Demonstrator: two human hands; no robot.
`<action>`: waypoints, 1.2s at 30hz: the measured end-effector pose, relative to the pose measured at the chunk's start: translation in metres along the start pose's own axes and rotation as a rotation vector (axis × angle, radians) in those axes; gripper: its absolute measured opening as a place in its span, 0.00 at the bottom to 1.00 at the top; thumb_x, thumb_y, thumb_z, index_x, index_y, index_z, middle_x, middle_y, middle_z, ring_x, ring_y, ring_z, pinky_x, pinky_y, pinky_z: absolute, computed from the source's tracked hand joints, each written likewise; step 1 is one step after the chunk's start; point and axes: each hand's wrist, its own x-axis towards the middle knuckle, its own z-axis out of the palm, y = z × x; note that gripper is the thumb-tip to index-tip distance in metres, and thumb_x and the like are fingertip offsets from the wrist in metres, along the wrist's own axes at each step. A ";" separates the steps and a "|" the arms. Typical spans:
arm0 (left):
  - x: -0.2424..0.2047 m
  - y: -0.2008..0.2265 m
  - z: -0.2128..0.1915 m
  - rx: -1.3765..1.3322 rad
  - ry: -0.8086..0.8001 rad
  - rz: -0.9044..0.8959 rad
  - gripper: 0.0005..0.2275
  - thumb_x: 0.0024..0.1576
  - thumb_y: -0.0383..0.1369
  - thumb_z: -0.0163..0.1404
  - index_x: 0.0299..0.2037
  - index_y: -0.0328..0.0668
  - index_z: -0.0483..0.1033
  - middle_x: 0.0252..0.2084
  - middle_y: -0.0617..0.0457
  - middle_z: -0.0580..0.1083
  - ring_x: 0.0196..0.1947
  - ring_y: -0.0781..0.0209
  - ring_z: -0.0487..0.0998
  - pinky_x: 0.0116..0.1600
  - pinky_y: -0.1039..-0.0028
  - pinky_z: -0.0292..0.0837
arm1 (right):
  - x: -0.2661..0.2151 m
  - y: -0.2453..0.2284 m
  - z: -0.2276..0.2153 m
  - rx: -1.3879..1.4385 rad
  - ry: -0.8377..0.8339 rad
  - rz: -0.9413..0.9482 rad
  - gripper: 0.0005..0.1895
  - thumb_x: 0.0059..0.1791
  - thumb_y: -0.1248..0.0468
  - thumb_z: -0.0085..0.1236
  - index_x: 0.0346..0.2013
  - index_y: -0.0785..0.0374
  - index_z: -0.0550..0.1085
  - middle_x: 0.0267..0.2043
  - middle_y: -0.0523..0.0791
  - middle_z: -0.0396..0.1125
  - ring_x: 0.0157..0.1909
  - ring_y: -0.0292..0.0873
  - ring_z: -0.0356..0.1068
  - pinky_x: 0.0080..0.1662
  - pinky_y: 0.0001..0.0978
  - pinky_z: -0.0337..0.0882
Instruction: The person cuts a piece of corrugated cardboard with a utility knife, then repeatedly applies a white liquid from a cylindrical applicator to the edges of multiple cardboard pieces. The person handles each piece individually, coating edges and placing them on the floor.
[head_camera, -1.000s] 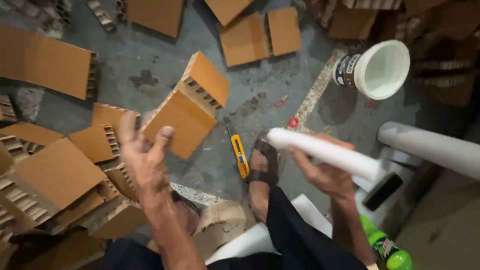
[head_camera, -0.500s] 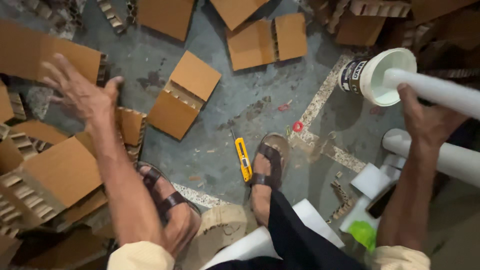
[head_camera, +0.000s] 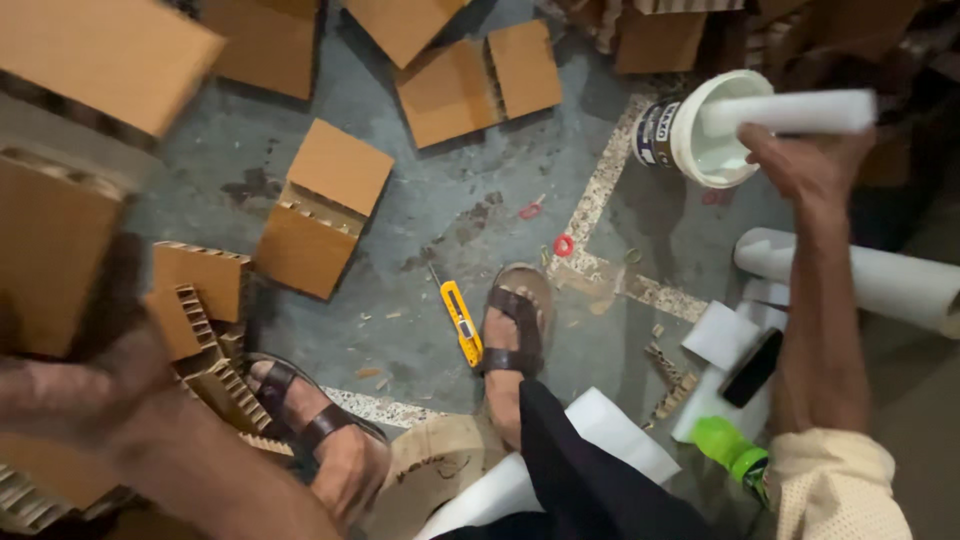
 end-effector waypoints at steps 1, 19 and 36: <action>-0.012 -0.003 0.010 -0.093 -0.047 -0.054 0.31 0.60 0.36 0.57 0.73 0.37 0.60 0.63 0.40 0.66 0.61 0.45 0.70 0.67 0.55 0.69 | 0.003 0.001 0.005 0.065 0.004 -0.018 0.19 0.45 0.62 0.75 0.43 0.72 0.78 0.41 0.49 0.76 0.39 0.41 0.79 0.39 0.32 0.82; -0.064 -0.093 0.048 -0.404 -0.428 -0.545 0.25 0.55 0.21 0.52 0.65 0.28 0.66 0.51 0.44 0.74 0.46 0.53 0.79 0.49 0.69 0.76 | -0.003 -0.052 -0.036 -0.016 -0.043 0.259 0.12 0.45 0.66 0.68 0.41 0.65 0.77 0.33 0.43 0.72 0.29 0.36 0.71 0.28 0.29 0.68; -0.076 -0.115 0.076 -0.199 -0.638 -0.599 0.05 0.60 0.21 0.55 0.45 0.30 0.74 0.30 0.57 0.70 0.24 0.71 0.66 0.29 0.79 0.58 | -0.138 -0.183 0.054 0.902 -0.035 0.041 0.11 0.51 0.61 0.61 0.41 0.68 0.76 0.29 0.45 0.72 0.26 0.36 0.71 0.29 0.30 0.72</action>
